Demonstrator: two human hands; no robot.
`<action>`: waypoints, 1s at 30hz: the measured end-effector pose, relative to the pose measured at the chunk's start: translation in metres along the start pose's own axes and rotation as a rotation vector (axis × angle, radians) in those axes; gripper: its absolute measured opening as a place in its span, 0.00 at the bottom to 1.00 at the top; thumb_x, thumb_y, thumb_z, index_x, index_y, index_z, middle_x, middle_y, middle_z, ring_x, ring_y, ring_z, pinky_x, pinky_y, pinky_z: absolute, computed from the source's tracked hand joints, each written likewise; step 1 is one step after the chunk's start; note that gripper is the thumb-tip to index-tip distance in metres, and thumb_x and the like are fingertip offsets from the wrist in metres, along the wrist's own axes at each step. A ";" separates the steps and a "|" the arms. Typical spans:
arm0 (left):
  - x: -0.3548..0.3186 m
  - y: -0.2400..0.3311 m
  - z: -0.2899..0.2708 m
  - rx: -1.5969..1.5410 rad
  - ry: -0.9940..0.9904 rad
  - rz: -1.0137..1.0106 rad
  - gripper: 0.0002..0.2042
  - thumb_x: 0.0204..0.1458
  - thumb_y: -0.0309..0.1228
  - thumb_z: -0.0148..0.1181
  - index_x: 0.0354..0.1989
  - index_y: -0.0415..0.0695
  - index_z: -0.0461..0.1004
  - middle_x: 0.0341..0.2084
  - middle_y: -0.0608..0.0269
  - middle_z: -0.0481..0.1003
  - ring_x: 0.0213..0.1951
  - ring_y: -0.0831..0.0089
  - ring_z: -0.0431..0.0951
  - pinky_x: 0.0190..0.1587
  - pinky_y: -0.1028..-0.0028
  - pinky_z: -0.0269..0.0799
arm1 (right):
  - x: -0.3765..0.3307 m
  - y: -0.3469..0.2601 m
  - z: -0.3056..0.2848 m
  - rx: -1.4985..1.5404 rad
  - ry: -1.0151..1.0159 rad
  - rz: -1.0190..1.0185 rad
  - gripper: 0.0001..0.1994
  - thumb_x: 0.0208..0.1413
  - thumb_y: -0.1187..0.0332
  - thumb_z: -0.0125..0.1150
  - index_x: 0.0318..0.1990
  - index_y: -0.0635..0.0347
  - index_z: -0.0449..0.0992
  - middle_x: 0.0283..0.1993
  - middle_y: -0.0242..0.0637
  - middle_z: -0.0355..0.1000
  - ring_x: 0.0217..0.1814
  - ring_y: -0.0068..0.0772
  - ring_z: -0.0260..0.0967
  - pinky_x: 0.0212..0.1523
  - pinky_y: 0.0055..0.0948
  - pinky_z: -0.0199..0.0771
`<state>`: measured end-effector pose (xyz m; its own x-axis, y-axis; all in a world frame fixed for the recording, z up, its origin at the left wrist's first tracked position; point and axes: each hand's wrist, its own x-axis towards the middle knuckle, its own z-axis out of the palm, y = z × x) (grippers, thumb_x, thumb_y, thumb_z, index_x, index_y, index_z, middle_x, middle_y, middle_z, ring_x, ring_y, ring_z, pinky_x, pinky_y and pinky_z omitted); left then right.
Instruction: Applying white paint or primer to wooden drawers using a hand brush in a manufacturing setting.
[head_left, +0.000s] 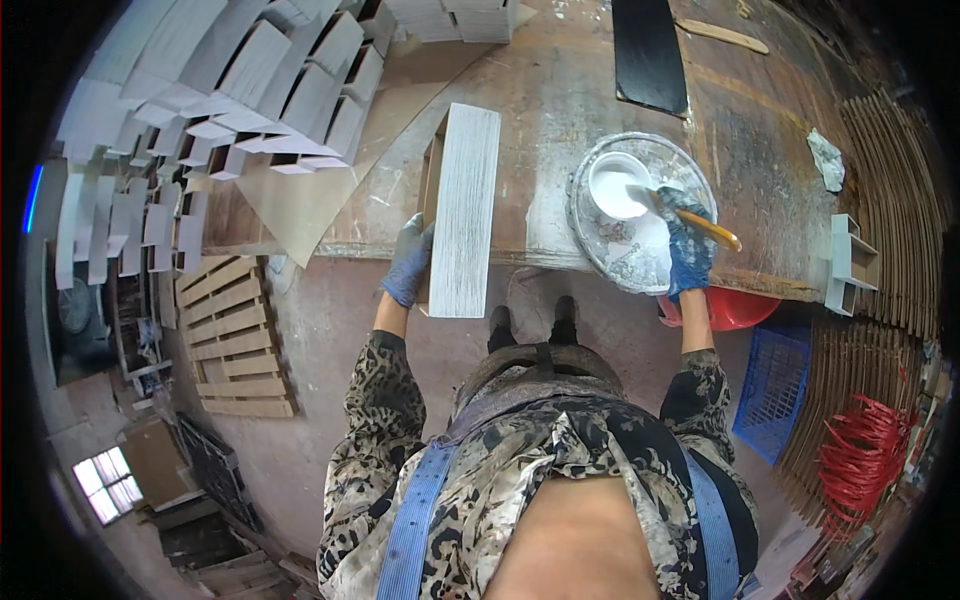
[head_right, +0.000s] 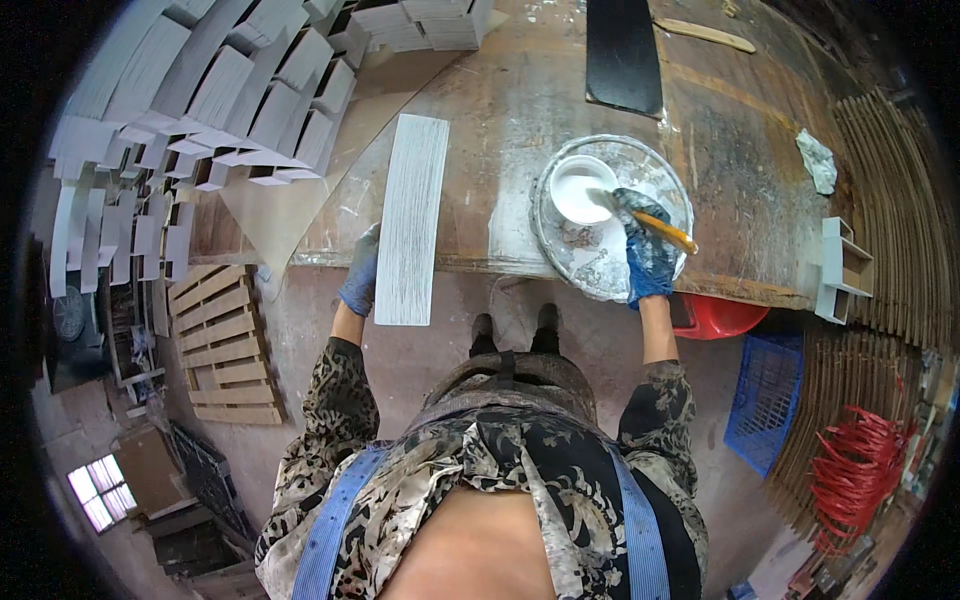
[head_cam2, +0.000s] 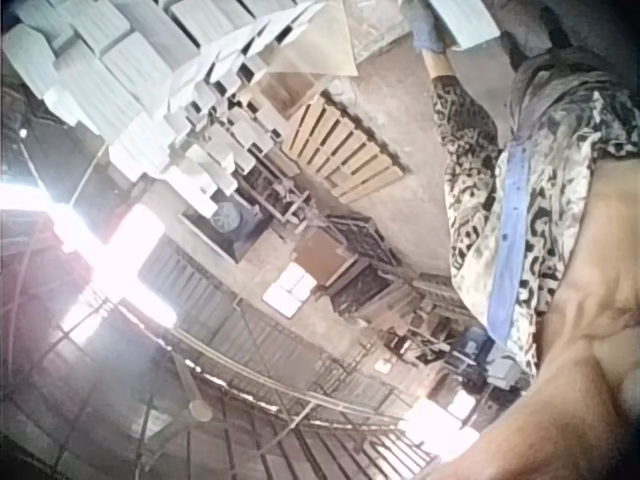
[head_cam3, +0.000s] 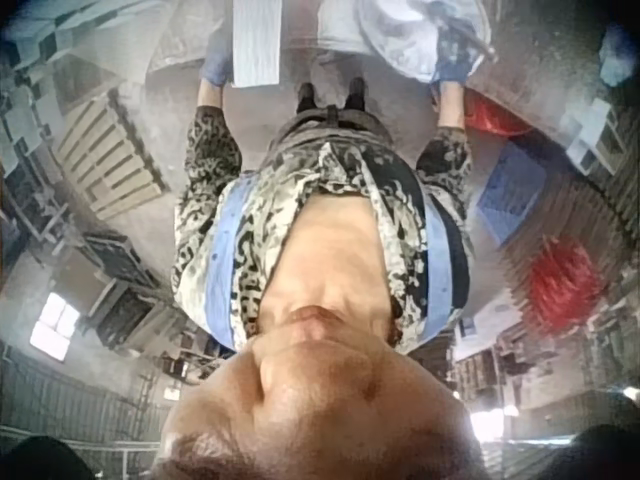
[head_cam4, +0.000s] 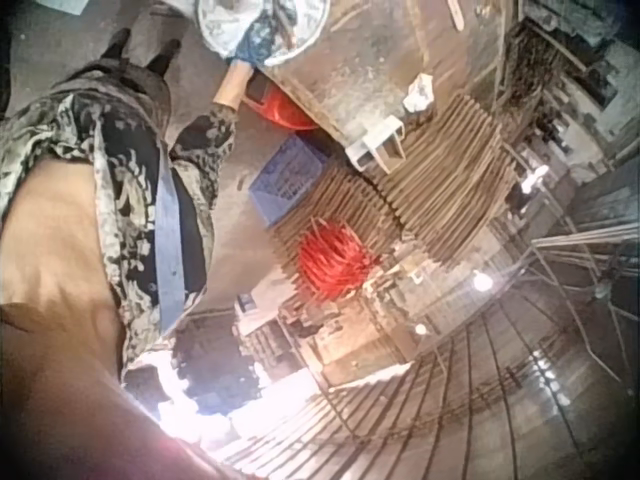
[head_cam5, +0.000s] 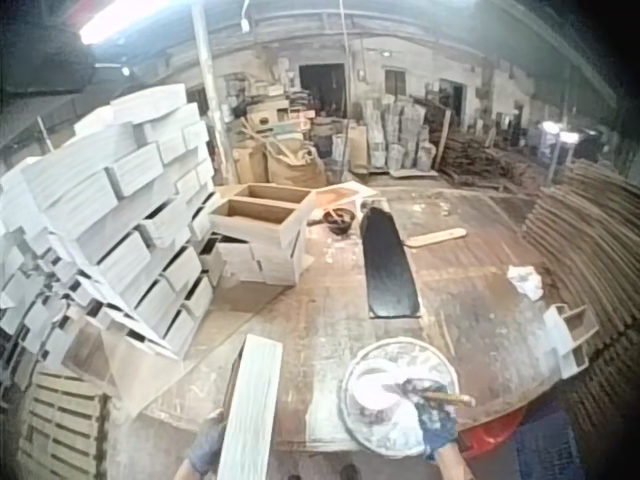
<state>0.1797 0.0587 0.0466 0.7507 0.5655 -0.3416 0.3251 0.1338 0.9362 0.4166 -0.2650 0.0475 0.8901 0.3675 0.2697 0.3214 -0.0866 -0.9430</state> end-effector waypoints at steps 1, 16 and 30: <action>-0.002 0.002 0.001 -0.063 -0.021 -0.023 0.16 0.53 0.34 0.50 0.39 0.30 0.66 0.28 0.57 0.74 0.29 0.77 0.73 0.30 0.77 0.70 | 0.001 -0.001 0.002 -0.112 -0.057 0.099 0.09 0.46 0.75 0.57 0.38 0.60 0.72 0.39 0.35 0.72 0.42 0.29 0.69 0.46 0.26 0.66; -0.002 0.008 0.003 -0.148 -0.031 -0.060 0.13 0.54 0.32 0.48 0.39 0.33 0.67 0.29 0.62 0.73 0.29 0.80 0.72 0.31 0.79 0.70 | 0.013 -0.051 0.020 0.295 0.001 0.350 0.20 0.44 0.68 0.64 0.46 0.64 0.68 0.46 0.37 0.67 0.47 0.30 0.65 0.50 0.28 0.64; -0.001 0.007 0.003 0.027 -0.036 0.007 0.14 0.52 0.30 0.50 0.43 0.32 0.67 0.32 0.58 0.73 0.34 0.78 0.72 0.36 0.78 0.69 | 0.087 -0.124 0.151 0.512 -0.597 0.467 0.20 0.44 0.68 0.63 0.46 0.63 0.68 0.43 0.37 0.70 0.46 0.31 0.67 0.49 0.29 0.66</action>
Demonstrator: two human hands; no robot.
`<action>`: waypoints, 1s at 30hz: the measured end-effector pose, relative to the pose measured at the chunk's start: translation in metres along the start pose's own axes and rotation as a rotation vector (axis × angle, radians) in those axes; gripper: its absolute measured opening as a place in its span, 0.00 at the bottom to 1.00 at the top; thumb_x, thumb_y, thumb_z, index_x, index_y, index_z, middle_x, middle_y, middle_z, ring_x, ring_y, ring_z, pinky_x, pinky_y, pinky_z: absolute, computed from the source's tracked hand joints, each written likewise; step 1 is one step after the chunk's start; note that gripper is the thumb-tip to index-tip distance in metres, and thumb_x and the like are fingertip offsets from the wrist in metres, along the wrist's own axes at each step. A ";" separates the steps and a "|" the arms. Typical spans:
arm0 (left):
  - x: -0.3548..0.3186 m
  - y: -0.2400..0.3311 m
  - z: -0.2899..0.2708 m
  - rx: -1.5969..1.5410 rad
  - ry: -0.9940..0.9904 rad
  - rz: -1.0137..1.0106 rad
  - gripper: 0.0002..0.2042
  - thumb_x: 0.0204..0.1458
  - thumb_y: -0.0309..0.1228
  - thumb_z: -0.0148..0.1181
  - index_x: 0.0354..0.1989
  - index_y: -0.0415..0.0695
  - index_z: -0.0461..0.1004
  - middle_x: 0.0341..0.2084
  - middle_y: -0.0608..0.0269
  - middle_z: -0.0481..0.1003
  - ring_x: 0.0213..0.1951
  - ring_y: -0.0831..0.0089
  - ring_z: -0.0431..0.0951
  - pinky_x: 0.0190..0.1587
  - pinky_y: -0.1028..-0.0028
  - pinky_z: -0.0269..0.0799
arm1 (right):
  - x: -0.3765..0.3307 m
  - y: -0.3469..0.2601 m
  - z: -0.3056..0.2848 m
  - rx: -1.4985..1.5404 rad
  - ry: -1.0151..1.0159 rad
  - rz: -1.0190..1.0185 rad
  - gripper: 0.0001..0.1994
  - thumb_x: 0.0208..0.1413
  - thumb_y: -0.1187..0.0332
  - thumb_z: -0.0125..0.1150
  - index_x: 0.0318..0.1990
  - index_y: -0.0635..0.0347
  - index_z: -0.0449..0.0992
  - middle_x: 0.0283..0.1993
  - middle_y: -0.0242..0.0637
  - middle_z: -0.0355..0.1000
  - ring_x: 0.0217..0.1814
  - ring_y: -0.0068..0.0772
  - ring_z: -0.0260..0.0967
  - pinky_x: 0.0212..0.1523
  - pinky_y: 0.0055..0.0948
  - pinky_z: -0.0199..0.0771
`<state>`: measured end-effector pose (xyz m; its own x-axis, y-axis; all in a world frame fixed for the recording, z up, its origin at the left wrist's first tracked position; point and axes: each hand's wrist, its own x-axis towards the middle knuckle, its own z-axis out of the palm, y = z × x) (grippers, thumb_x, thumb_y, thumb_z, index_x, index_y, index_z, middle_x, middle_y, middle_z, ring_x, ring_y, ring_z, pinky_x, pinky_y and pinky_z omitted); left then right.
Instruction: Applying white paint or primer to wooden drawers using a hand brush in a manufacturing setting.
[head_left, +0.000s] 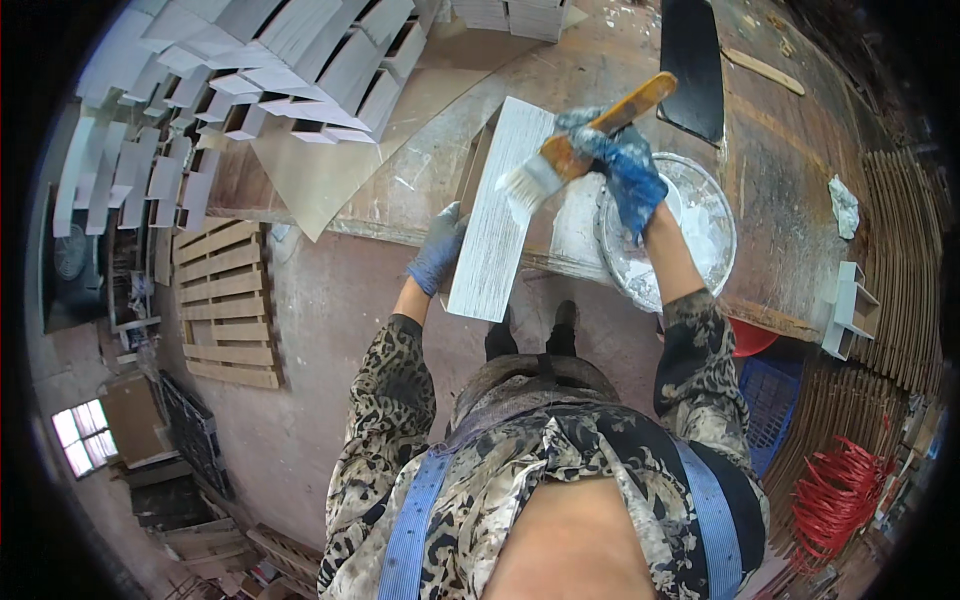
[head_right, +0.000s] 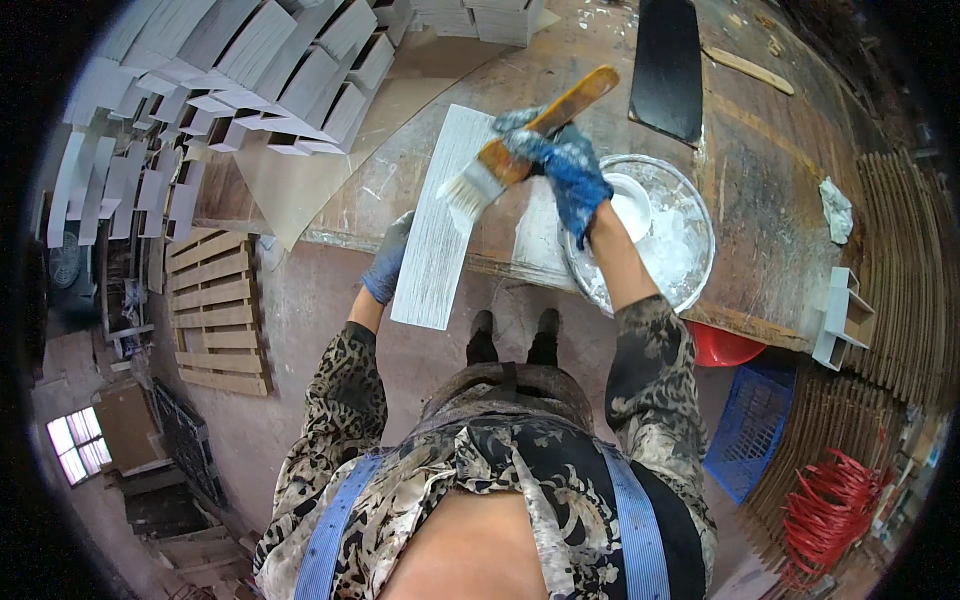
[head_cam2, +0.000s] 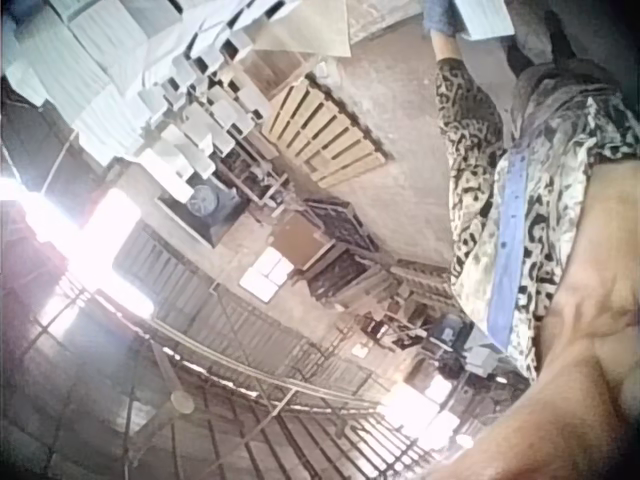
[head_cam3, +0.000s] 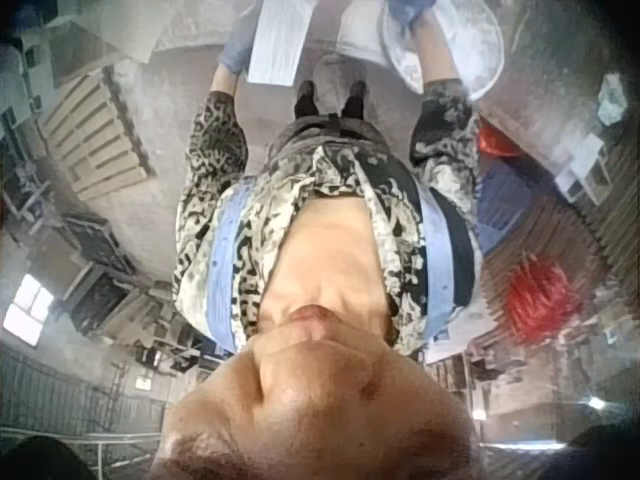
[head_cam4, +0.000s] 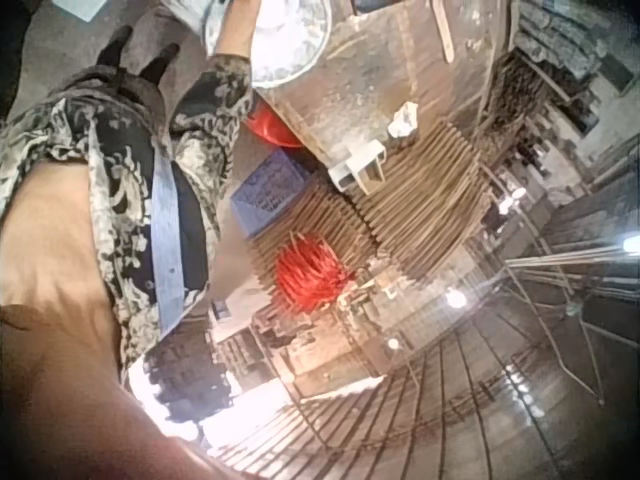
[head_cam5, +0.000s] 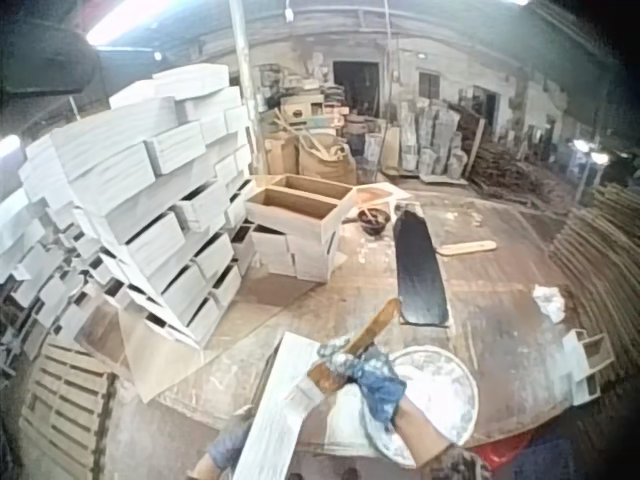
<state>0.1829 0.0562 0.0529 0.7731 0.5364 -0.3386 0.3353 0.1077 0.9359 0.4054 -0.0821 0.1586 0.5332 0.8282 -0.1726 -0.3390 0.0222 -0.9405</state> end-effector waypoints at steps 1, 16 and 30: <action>0.001 -0.003 -0.001 0.014 0.003 0.026 0.14 0.53 0.32 0.49 0.41 0.31 0.67 0.30 0.58 0.73 0.32 0.78 0.71 0.34 0.78 0.69 | 0.008 -0.002 -0.003 0.042 0.028 -0.152 0.18 0.45 0.70 0.61 0.45 0.62 0.68 0.43 0.36 0.70 0.46 0.31 0.67 0.49 0.29 0.66; 0.009 -0.028 -0.007 0.016 0.024 0.032 0.17 0.52 0.36 0.48 0.39 0.30 0.66 0.30 0.53 0.74 0.32 0.73 0.72 0.36 0.74 0.68 | -0.141 0.069 0.056 -0.097 -0.575 -0.033 0.16 0.55 0.65 0.50 0.51 0.55 0.66 0.53 0.42 0.65 0.54 0.37 0.63 0.53 0.32 0.64; 0.007 -0.024 0.002 0.146 0.125 0.000 0.23 0.51 0.40 0.52 0.44 0.27 0.65 0.37 0.42 0.72 0.42 0.62 0.72 0.44 0.69 0.65 | 0.075 -0.036 -0.011 0.004 0.060 -0.312 0.14 0.47 0.69 0.60 0.42 0.60 0.70 0.41 0.34 0.72 0.43 0.27 0.68 0.45 0.30 0.68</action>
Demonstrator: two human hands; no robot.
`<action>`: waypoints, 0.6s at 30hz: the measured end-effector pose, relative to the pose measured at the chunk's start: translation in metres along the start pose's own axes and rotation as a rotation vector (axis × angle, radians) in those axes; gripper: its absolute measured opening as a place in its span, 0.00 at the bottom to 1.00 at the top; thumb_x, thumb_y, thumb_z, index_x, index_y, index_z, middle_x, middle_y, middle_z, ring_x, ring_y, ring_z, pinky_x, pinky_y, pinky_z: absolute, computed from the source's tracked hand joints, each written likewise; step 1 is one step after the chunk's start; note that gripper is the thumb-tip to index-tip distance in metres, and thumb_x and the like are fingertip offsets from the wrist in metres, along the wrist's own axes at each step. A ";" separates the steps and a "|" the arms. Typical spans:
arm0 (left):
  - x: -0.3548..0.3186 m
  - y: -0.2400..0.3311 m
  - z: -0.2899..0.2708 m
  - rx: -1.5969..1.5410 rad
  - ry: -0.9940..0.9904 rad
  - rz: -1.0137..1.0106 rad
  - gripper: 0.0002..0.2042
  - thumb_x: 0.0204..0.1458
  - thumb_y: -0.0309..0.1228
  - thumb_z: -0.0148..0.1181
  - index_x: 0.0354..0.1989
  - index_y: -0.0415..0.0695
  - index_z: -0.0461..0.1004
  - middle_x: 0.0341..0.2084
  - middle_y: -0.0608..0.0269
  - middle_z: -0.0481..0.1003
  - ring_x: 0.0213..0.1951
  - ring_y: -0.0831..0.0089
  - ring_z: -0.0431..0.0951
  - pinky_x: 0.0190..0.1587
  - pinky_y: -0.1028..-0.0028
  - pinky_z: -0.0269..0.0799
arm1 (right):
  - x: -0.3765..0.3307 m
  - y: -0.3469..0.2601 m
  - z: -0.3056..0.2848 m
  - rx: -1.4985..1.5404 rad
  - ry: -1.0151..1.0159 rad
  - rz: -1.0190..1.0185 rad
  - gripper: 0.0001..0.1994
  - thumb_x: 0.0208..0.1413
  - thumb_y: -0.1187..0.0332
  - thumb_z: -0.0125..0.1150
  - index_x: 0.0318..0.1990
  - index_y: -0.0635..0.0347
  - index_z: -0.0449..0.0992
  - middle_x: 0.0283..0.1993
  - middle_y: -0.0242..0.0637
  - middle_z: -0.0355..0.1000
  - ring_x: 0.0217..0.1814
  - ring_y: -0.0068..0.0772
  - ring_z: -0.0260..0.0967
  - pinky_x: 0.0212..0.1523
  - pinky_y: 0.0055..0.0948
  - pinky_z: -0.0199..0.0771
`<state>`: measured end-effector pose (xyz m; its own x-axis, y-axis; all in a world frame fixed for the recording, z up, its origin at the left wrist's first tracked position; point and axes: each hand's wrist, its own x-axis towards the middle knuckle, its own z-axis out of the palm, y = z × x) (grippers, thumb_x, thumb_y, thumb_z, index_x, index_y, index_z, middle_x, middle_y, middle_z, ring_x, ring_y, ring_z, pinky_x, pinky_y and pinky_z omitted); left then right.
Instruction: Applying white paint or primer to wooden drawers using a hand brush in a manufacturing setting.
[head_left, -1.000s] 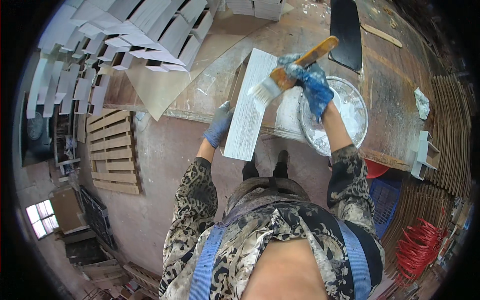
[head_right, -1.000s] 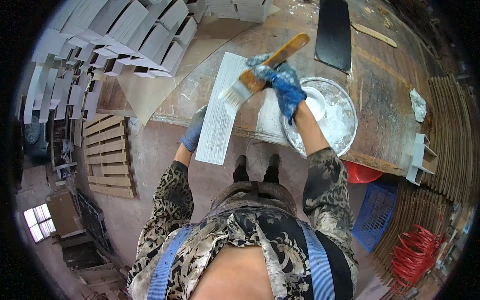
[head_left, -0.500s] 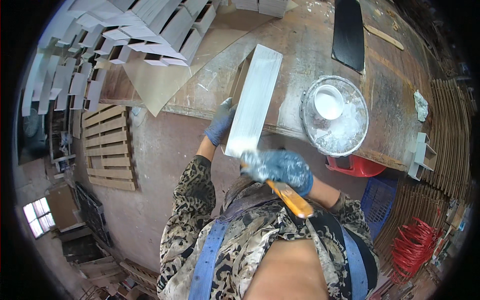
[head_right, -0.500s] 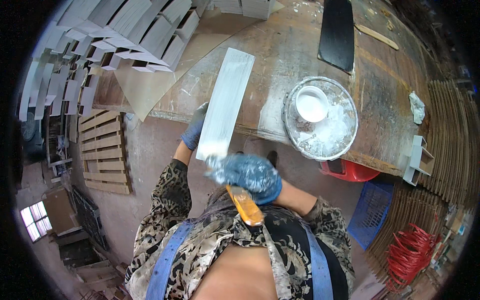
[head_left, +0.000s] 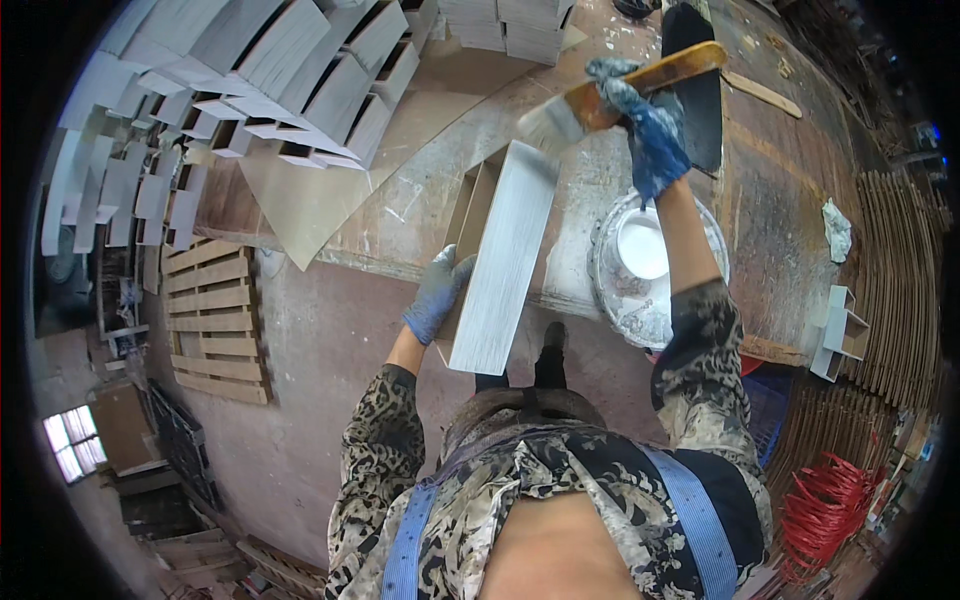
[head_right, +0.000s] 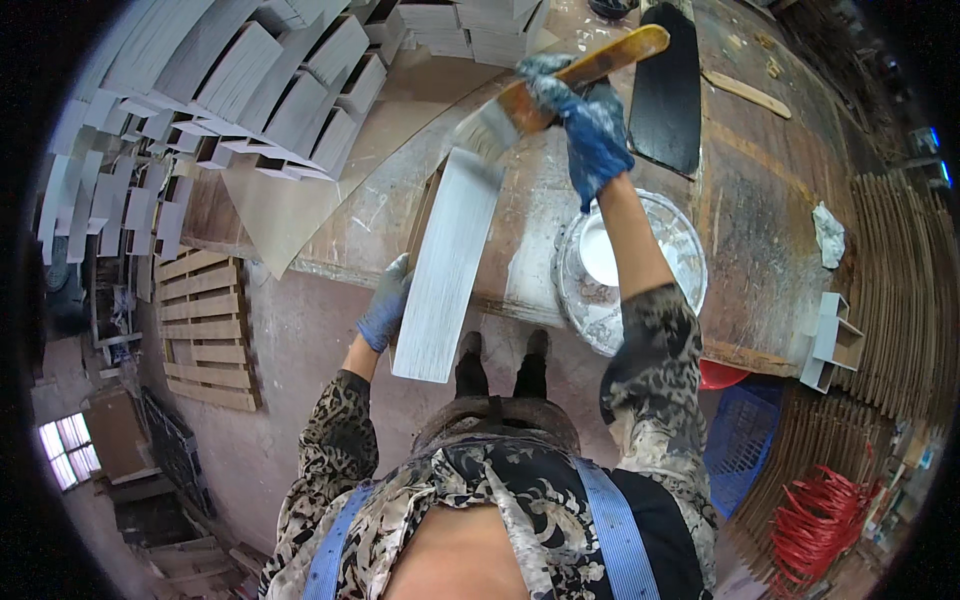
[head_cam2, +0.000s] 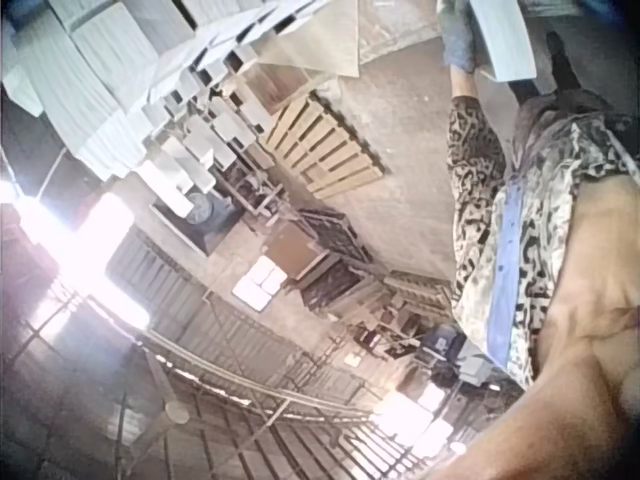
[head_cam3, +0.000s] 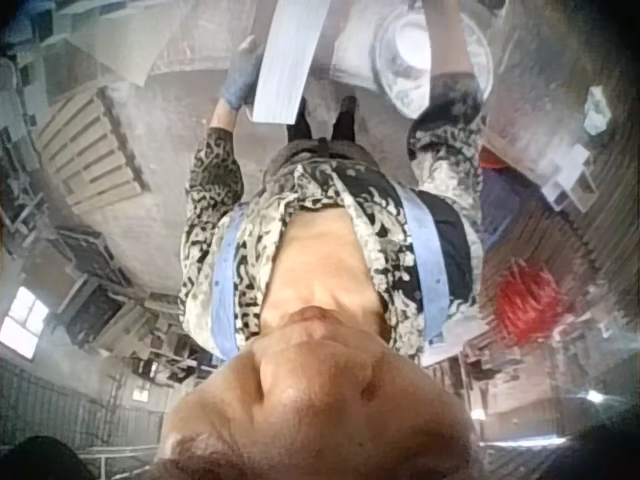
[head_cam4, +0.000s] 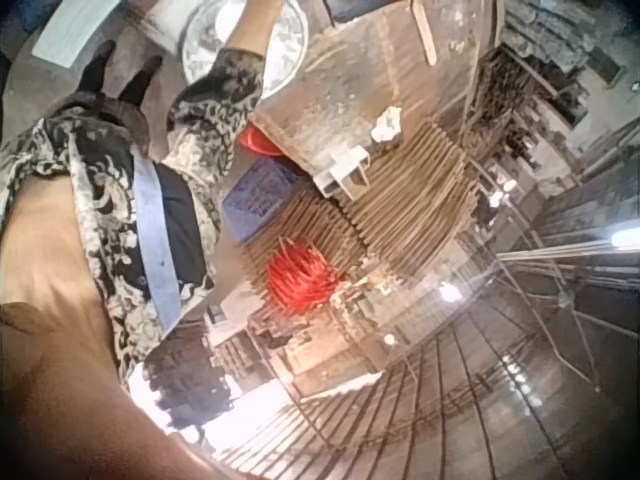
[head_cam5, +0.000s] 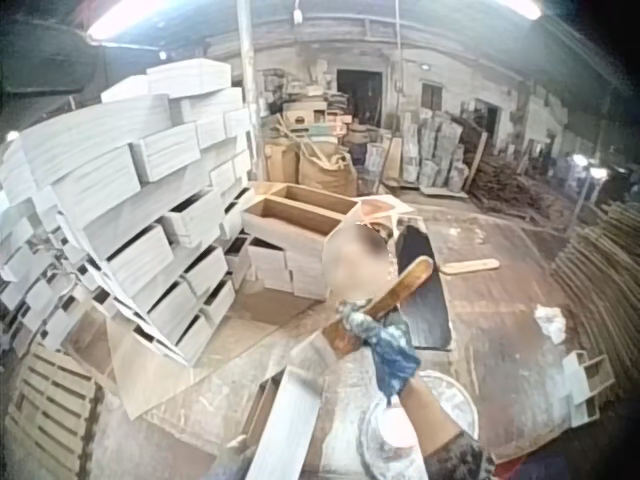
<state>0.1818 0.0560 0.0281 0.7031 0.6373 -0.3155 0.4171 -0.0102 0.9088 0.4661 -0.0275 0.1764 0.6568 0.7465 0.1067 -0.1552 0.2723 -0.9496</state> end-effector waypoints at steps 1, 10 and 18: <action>0.001 -0.001 0.000 0.044 0.007 0.018 0.24 0.51 0.40 0.52 0.45 0.26 0.64 0.38 0.42 0.72 0.43 0.61 0.71 0.45 0.69 0.65 | -0.004 0.002 0.000 -0.014 -0.035 0.028 0.14 0.47 0.69 0.60 0.42 0.60 0.70 0.41 0.34 0.72 0.43 0.27 0.68 0.45 0.30 0.68; 0.005 -0.016 -0.005 0.013 -0.028 -0.038 0.28 0.52 0.40 0.51 0.50 0.23 0.59 0.45 0.39 0.68 0.49 0.59 0.67 0.51 0.71 0.61 | 0.000 0.007 0.003 -0.011 0.050 -0.041 0.14 0.46 0.67 0.61 0.41 0.60 0.71 0.41 0.35 0.72 0.43 0.30 0.69 0.44 0.31 0.69; 0.002 -0.001 -0.010 -0.064 -0.087 0.002 0.22 0.52 0.36 0.48 0.45 0.25 0.62 0.39 0.47 0.71 0.42 0.68 0.70 0.44 0.73 0.66 | -0.002 0.018 -0.027 -0.004 0.206 -0.180 0.15 0.45 0.74 0.59 0.43 0.62 0.69 0.44 0.39 0.70 0.47 0.31 0.67 0.49 0.30 0.68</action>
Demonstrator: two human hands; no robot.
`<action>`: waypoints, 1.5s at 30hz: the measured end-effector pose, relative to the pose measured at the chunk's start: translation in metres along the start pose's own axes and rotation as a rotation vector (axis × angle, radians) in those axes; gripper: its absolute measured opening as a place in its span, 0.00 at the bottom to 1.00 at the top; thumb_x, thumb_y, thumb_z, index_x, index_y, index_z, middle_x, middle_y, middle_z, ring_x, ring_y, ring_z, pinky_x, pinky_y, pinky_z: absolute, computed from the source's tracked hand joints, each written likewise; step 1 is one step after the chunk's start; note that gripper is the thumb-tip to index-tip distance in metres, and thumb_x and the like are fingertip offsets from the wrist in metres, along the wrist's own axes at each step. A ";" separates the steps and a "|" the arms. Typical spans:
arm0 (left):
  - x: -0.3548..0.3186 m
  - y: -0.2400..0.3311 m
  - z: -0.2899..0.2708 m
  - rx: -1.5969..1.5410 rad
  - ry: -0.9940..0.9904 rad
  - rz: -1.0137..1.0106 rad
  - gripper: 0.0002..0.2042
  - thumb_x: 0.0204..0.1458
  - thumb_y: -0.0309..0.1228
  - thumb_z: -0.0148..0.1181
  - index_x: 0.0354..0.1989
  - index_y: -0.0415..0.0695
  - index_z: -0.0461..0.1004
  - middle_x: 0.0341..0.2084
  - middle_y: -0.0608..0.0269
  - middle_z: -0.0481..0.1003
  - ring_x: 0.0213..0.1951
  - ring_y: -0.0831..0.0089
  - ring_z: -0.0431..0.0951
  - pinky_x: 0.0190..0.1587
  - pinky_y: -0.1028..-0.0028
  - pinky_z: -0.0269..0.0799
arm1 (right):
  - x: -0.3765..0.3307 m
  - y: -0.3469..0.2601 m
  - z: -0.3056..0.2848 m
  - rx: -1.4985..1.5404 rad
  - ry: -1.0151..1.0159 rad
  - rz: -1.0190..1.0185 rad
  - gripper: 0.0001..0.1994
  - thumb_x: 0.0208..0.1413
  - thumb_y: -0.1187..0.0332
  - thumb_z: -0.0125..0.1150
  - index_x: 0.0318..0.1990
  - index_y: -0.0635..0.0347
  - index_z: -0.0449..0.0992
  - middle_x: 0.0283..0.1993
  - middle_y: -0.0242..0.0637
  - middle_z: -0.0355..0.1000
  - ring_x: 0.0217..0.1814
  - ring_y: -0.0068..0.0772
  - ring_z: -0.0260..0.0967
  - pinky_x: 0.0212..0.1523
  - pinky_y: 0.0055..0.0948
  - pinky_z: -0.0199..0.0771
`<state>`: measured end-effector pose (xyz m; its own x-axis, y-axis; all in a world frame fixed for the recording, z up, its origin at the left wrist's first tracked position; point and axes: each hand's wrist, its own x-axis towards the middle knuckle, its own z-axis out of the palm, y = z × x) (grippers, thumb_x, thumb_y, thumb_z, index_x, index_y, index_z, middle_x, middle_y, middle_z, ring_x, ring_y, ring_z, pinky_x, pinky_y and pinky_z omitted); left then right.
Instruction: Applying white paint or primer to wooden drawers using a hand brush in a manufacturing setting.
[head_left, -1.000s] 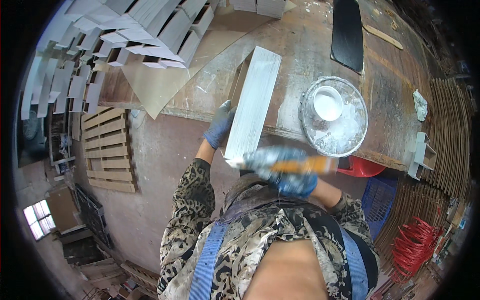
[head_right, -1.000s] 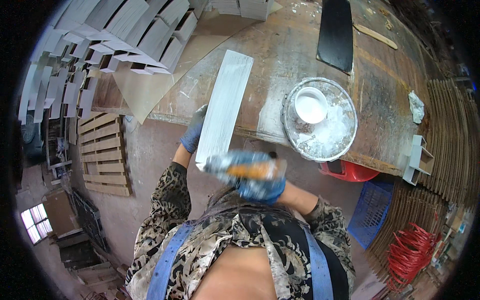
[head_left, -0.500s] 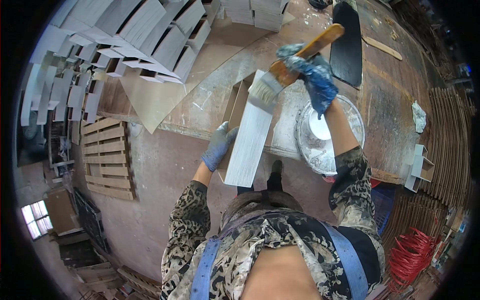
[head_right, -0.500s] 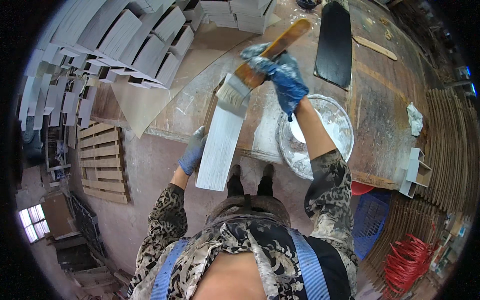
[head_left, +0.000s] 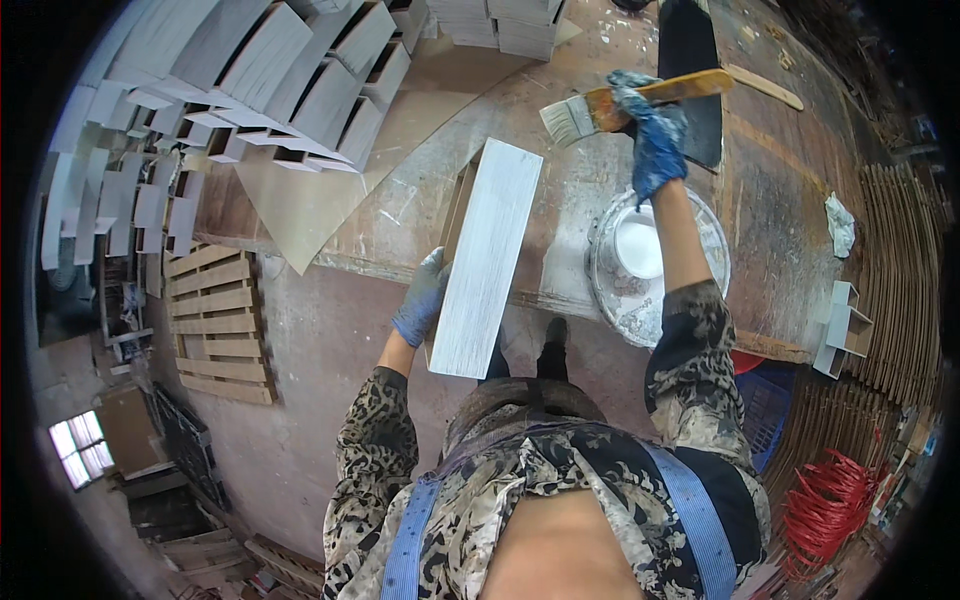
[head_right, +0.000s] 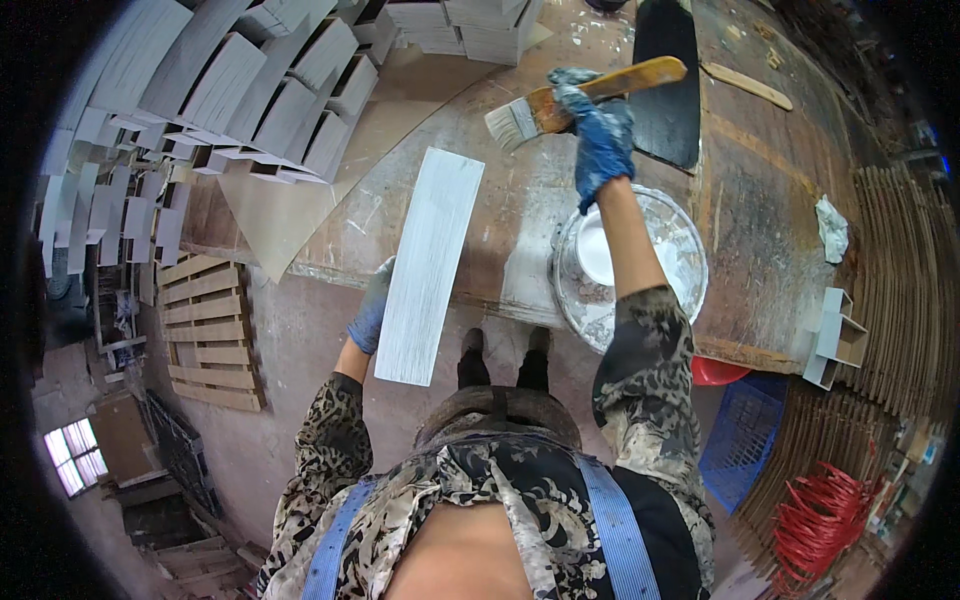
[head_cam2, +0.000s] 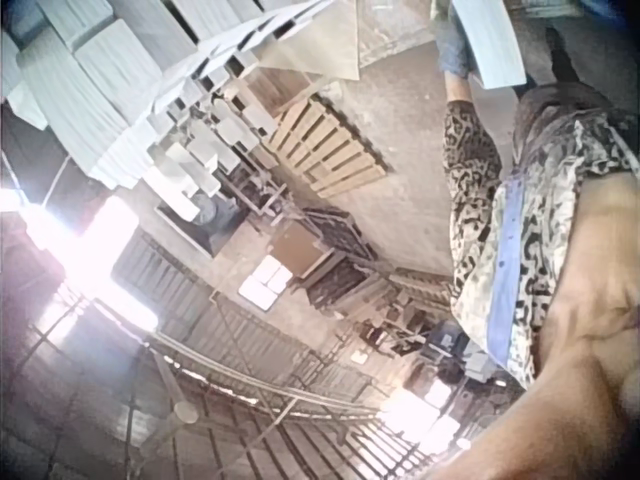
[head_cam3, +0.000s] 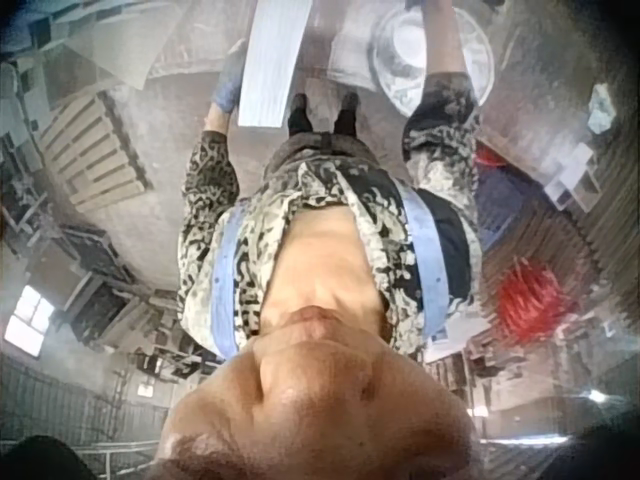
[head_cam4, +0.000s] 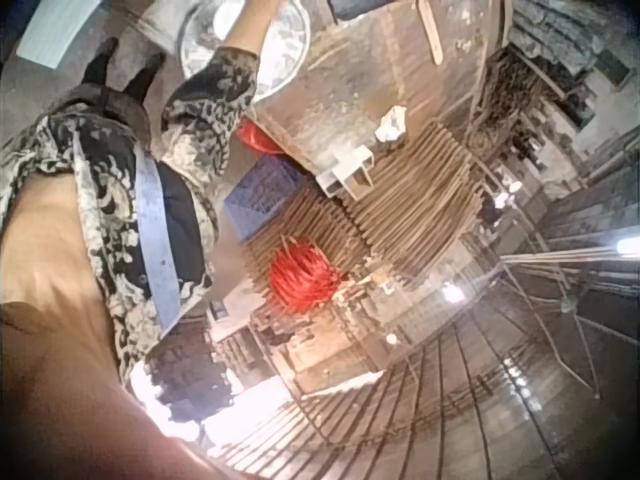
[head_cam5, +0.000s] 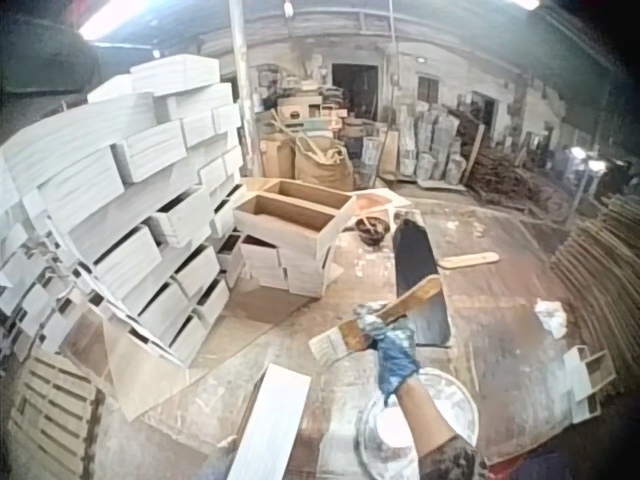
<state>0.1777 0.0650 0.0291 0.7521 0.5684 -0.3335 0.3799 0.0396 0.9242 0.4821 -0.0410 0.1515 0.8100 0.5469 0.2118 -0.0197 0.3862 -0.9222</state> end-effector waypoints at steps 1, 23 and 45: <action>0.000 0.004 0.001 -0.025 0.006 0.019 0.21 0.52 0.35 0.48 0.44 0.26 0.63 0.38 0.49 0.71 0.41 0.69 0.70 0.42 0.73 0.67 | 0.003 0.001 0.001 0.049 -0.034 0.023 0.14 0.46 0.75 0.58 0.43 0.62 0.69 0.44 0.39 0.70 0.47 0.32 0.67 0.49 0.30 0.67; 0.011 0.070 0.020 -0.330 0.128 0.121 0.13 0.52 0.33 0.51 0.35 0.33 0.68 0.25 0.61 0.73 0.26 0.78 0.71 0.27 0.78 0.67 | -0.121 -0.003 -0.014 -0.617 -0.454 -0.266 0.15 0.57 0.66 0.43 0.50 0.58 0.63 0.51 0.39 0.62 0.54 0.33 0.59 0.54 0.27 0.60; 0.016 0.084 0.029 -0.489 0.157 0.141 0.08 0.50 0.30 0.51 0.32 0.36 0.68 0.24 0.60 0.73 0.24 0.74 0.74 0.25 0.76 0.69 | -0.197 -0.090 -0.001 0.208 -0.690 -0.258 0.14 0.52 0.75 0.51 0.47 0.54 0.67 0.41 0.35 0.69 0.50 0.35 0.66 0.55 0.37 0.65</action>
<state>0.2375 0.0533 0.0954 0.6738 0.7107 -0.2022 -0.0432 0.3111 0.9494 0.3253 -0.1844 0.1923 0.2553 0.7341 0.6292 -0.0446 0.6590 -0.7508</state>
